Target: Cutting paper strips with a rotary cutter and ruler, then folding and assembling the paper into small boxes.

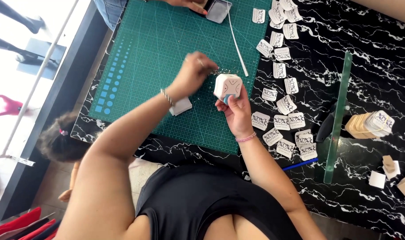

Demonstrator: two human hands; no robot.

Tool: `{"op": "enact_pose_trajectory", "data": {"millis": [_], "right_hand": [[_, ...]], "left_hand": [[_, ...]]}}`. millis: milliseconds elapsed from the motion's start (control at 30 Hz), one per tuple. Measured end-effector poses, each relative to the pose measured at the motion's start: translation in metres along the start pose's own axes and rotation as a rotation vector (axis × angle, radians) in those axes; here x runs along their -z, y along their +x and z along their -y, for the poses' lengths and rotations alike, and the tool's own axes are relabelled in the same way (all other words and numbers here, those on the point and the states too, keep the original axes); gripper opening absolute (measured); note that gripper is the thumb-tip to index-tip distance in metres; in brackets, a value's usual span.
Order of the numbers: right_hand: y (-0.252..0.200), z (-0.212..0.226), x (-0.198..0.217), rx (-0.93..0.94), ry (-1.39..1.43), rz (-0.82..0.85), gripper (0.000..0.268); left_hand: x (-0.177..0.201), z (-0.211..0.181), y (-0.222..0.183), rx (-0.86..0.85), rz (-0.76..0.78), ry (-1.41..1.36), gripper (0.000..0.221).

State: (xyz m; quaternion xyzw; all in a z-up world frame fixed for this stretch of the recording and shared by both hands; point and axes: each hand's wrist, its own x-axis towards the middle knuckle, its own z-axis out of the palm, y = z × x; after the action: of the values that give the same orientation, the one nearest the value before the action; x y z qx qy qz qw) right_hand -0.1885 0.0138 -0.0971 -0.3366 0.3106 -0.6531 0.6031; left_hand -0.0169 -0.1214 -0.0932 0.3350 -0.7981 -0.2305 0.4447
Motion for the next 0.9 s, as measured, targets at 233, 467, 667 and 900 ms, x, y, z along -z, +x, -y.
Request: {"op": "enact_pose_trajectory", "data": {"millis": [233,467,667,900], "right_hand": [[0.001,-0.006,0.007,-0.002,0.071,-0.025,0.061],[0.001,-0.003,0.001,-0.010,0.026,0.008,0.060],[-0.001,0.009,-0.014,0.014,0.029,0.001,0.059],[0.001,-0.002,0.000,-0.043,0.073,-0.053,0.059]], "left_hand": [[0.050,0.008,0.007,-0.053,0.003,0.007,0.026],[0.091,0.080,0.042,0.044,-0.226,0.252,0.016],[0.038,0.053,0.022,-0.021,-0.131,0.417,0.014],[0.022,-0.028,-0.014,0.130,0.089,0.068,0.020]]}}
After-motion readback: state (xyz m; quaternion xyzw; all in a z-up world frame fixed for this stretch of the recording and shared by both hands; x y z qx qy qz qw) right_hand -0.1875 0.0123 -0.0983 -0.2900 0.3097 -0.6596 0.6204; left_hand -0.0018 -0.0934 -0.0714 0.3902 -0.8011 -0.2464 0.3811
